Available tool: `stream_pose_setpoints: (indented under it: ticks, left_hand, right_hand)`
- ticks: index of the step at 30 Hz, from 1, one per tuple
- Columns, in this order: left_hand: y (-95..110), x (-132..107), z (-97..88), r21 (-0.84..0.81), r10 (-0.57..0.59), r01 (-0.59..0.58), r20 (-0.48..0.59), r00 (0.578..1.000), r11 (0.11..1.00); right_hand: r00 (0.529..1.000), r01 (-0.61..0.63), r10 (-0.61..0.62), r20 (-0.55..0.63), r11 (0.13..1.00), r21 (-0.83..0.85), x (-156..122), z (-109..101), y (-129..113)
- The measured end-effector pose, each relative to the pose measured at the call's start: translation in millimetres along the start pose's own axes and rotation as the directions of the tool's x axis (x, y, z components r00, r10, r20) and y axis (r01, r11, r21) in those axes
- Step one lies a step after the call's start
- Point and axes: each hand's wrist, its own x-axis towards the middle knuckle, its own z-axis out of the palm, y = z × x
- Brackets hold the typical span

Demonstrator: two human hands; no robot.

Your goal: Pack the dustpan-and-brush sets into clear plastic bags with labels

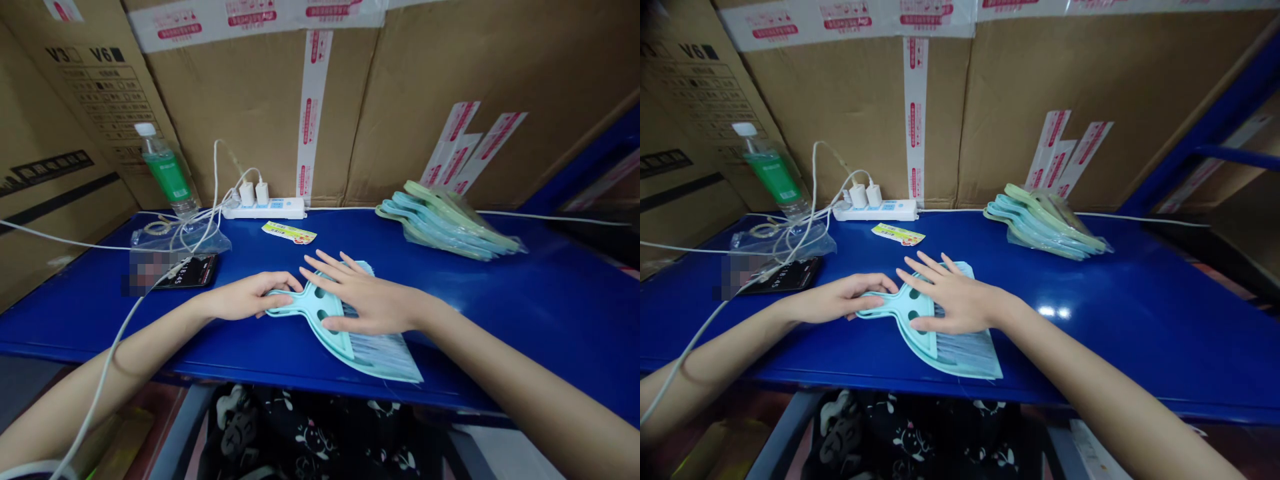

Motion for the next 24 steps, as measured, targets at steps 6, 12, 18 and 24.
stream_pose_setpoints:
  ticks: [6, 12, 18, 24]
  left_hand:
    - [-1.7, 1.8, -0.8, -0.086, -0.019, 0.022, 0.037, 0.999, 0.996]
    - [-1.3, 1.7, -1.4, -0.13, -0.027, 0.031, 0.037, 0.999, 0.991]
    - [-4.0, 3.1, -0.9, -0.163, -0.024, 0.03, 0.039, 0.999, 0.986]
    - [-8.4, 5.7, 0.6, -0.167, 0.028, -0.024, 0.018, 0.999, 0.986]
  right_hand:
    - [0.999, 0.004, -0.005, 0.032, 1.0, 0.023, -0.7, -2.3, -3.4]
    - [0.999, -0.008, 0.007, 0.033, 1.0, 0.015, -1.6, -0.9, -5.1]
    - [1.0, -0.002, 0.002, 0.013, 1.0, 0.004, -0.8, 1.6, -5.6]
    - [0.999, 0.039, -0.04, -0.037, 0.999, -0.028, -0.6, 4.0, -7.0]
